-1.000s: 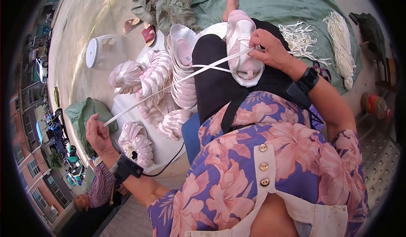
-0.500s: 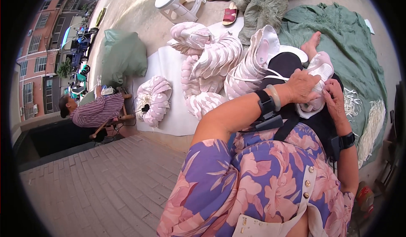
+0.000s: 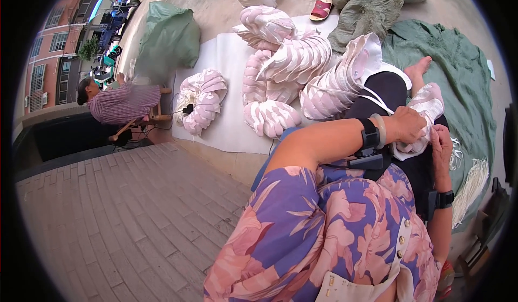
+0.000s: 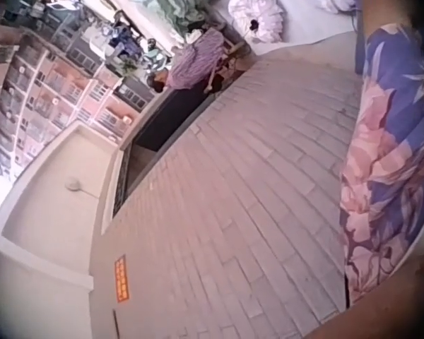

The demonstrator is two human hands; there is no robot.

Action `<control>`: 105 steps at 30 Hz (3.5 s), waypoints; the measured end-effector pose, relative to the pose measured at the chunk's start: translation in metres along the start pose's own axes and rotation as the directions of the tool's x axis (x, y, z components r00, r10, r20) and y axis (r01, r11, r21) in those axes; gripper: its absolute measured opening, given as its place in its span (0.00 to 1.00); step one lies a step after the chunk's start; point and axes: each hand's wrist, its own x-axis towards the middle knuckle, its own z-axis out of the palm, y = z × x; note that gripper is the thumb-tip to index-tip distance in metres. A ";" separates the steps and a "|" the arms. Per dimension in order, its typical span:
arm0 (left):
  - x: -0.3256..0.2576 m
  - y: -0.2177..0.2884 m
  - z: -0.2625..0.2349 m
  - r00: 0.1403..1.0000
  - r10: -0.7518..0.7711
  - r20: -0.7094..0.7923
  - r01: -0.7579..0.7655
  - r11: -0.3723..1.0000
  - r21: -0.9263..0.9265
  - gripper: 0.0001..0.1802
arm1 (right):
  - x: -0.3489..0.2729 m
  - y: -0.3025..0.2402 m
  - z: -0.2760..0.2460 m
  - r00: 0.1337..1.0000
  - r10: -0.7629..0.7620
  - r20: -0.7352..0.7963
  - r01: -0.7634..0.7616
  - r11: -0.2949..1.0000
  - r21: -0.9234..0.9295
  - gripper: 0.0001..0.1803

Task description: The recorder is lacing white and pink athletic shoes by hand.

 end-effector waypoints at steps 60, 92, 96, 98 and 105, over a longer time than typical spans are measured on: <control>-0.024 -0.022 -0.048 0.991 -0.109 0.074 0.113 0.992 -0.054 0.08 | -0.011 0.006 -0.007 0.990 -0.142 -0.013 0.125 0.906 -0.405 0.11; -0.102 0.177 -0.211 0.202 0.140 -0.969 -0.780 -0.576 -0.246 0.23 | -0.007 0.025 0.026 0.979 -0.194 0.066 0.204 0.898 -0.390 0.12; -0.109 0.178 -0.212 0.274 0.070 -0.959 -0.742 -0.620 -0.257 0.25 | -0.013 0.041 0.011 0.987 -0.080 0.140 0.140 0.853 -0.503 0.13; -0.109 0.175 -0.215 0.279 0.089 -0.956 -0.716 -0.644 -0.269 0.25 | -0.019 0.059 -0.007 0.988 0.043 0.145 0.039 0.855 -0.518 0.15; -0.107 0.166 -0.204 0.344 0.081 -0.936 -0.687 -0.658 -0.309 0.25 | -0.016 0.053 0.001 0.986 0.097 0.133 -0.017 0.865 -0.501 0.15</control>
